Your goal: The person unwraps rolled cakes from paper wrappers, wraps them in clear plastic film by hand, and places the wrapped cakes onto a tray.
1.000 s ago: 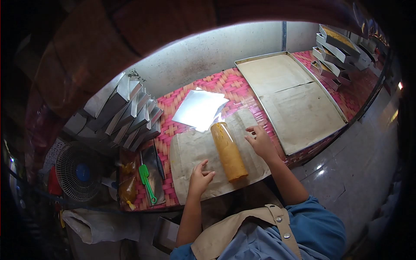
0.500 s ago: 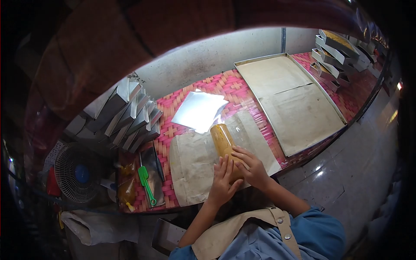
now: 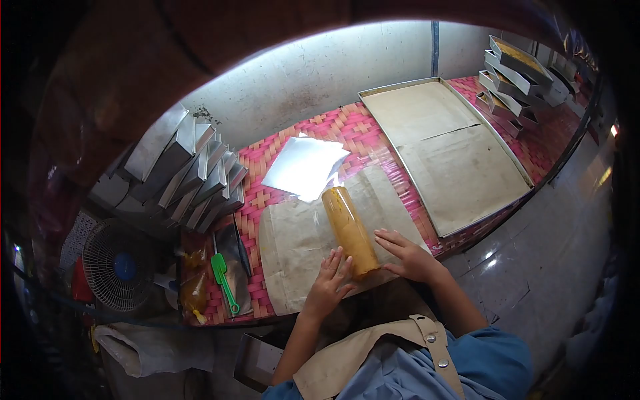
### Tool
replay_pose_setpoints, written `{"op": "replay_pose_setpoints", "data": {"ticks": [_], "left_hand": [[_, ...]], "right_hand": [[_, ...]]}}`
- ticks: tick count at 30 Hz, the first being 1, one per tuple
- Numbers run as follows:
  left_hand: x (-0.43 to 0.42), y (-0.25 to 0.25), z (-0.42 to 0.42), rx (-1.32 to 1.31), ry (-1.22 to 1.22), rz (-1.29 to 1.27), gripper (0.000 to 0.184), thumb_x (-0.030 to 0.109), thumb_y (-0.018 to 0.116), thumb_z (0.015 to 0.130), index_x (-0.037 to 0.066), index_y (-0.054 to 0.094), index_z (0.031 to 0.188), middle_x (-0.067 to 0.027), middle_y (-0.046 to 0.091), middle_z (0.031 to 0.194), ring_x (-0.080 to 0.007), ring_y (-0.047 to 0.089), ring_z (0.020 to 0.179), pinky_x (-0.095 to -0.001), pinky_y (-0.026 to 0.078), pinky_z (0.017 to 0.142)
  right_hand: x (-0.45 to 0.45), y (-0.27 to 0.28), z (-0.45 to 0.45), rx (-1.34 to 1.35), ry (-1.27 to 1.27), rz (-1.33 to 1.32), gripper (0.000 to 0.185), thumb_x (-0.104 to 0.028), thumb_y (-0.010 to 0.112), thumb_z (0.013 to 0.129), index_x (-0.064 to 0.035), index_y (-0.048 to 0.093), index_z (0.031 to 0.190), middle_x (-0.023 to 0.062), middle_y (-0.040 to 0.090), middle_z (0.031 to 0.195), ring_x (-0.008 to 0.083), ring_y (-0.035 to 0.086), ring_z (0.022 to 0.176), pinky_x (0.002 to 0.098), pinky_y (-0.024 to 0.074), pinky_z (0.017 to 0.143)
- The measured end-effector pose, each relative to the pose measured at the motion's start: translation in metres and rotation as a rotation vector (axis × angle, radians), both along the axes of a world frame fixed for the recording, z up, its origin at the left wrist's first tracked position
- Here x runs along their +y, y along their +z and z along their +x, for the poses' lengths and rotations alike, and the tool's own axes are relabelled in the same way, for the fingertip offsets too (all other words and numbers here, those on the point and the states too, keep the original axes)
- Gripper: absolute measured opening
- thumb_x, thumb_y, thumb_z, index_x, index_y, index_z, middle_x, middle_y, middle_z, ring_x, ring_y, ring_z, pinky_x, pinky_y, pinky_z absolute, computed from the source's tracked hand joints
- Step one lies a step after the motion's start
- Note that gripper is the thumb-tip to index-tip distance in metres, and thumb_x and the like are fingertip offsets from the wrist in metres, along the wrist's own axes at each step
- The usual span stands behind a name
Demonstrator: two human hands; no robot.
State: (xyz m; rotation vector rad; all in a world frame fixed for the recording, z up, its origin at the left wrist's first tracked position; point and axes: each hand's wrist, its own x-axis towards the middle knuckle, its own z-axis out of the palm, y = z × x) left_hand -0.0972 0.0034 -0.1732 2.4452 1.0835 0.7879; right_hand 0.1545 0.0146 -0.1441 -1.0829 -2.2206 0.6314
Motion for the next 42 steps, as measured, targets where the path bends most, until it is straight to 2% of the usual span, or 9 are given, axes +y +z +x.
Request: {"op": "replay_pose_setpoints", "data": {"ticks": [12,16,23,27,31,32,34,38,42], "left_hand": [[0.007,0.013,-0.003,0.107,-0.031,-0.032,0.067,0.030,0.065,0.074,0.013,0.036,0.132,-0.0144,0.025,0.140,-0.0316,0.027,0.128,-0.0454,0.024,0.102],[0.011,0.027,0.011,-0.179,-0.067,-0.175,0.069,0.044,0.051,0.083,0.004,0.029,0.134,-0.0169,0.024,0.140,-0.0330,0.022,0.130,-0.0424,0.020,0.104],[0.040,0.023,0.041,-0.678,0.123,-0.637,0.076,0.054,0.024,0.090,-0.007,0.019,0.134,-0.0198,0.019,0.141,-0.0277,0.015,0.132,-0.0302,0.012,0.106],[0.054,0.017,0.035,-0.977,0.260,-0.981,0.076,0.056,0.022,0.089,-0.002,0.014,0.136,-0.0138,0.014,0.144,-0.0226,0.013,0.133,-0.0375,0.015,0.106],[0.075,0.013,0.021,-1.128,0.287,-1.244,0.075,0.058,0.024,0.088,-0.001,0.020,0.134,-0.0115,0.025,0.139,-0.0207,0.027,0.127,-0.0397,0.031,0.096],[0.080,0.010,0.018,-1.169,0.325,-1.277,0.074,0.056,0.029,0.088,-0.001,0.021,0.133,-0.0109,0.029,0.136,-0.0207,0.032,0.124,-0.0409,0.036,0.091],[0.086,0.010,0.016,-1.150,0.355,-1.287,0.068,0.052,0.035,0.088,0.000,0.026,0.131,-0.0103,0.034,0.132,-0.0204,0.035,0.120,-0.0410,0.036,0.090],[0.091,0.011,0.015,-1.043,0.354,-1.296,0.049,0.036,0.053,0.086,0.004,0.042,0.122,-0.0060,0.049,0.115,-0.0180,0.046,0.106,-0.0405,0.038,0.086],[0.098,0.011,0.018,-0.953,0.346,-1.274,0.047,0.027,0.060,0.083,0.005,0.043,0.121,-0.0041,0.050,0.110,-0.0174,0.045,0.104,-0.0415,0.039,0.084]], "right_hand": [[-0.001,0.011,0.001,0.151,0.042,-0.148,0.056,-0.005,0.060,0.072,-0.0040,0.043,0.125,0.0139,0.038,0.131,0.0285,0.037,0.121,0.0338,0.0316,0.100],[0.005,0.024,-0.018,0.323,-0.028,-0.224,0.048,-0.007,0.053,0.075,-0.0022,0.045,0.122,0.0155,0.043,0.127,0.0295,0.041,0.117,0.0336,0.0344,0.097],[0.044,0.012,-0.066,0.233,-0.108,-0.243,0.044,-0.014,0.054,0.077,0.0010,0.047,0.118,0.0198,0.049,0.112,0.0352,0.047,0.105,0.0361,0.0372,0.092],[0.059,0.012,-0.066,0.136,-0.188,-0.324,0.043,-0.018,0.055,0.079,0.0031,0.048,0.116,0.0205,0.048,0.110,0.0342,0.048,0.101,0.0357,0.0385,0.090],[0.084,0.007,-0.056,0.284,-0.218,-0.450,0.044,-0.024,0.054,0.083,0.0045,0.046,0.116,0.0195,0.045,0.112,0.0283,0.049,0.102,0.0357,0.0436,0.083],[0.088,0.010,-0.052,0.402,-0.229,-0.678,0.046,-0.025,0.054,0.083,0.0037,0.044,0.118,0.0185,0.045,0.114,0.0283,0.049,0.100,0.0383,0.0455,0.079],[0.096,0.004,-0.047,0.524,-0.237,-0.934,0.048,-0.028,0.053,0.085,0.0007,0.039,0.122,0.0151,0.046,0.116,0.0253,0.052,0.096,0.0419,0.0489,0.068],[0.108,-0.003,-0.038,0.538,-0.202,-1.105,0.038,-0.029,0.051,0.087,-0.0038,0.047,0.115,0.0077,0.051,0.111,0.0197,0.051,0.096,0.0396,0.0476,0.070],[0.113,-0.013,-0.034,0.653,-0.173,-1.190,0.034,-0.032,0.053,0.086,-0.0054,0.053,0.107,0.0054,0.054,0.103,0.0179,0.053,0.091,0.0370,0.0452,0.069]]}}
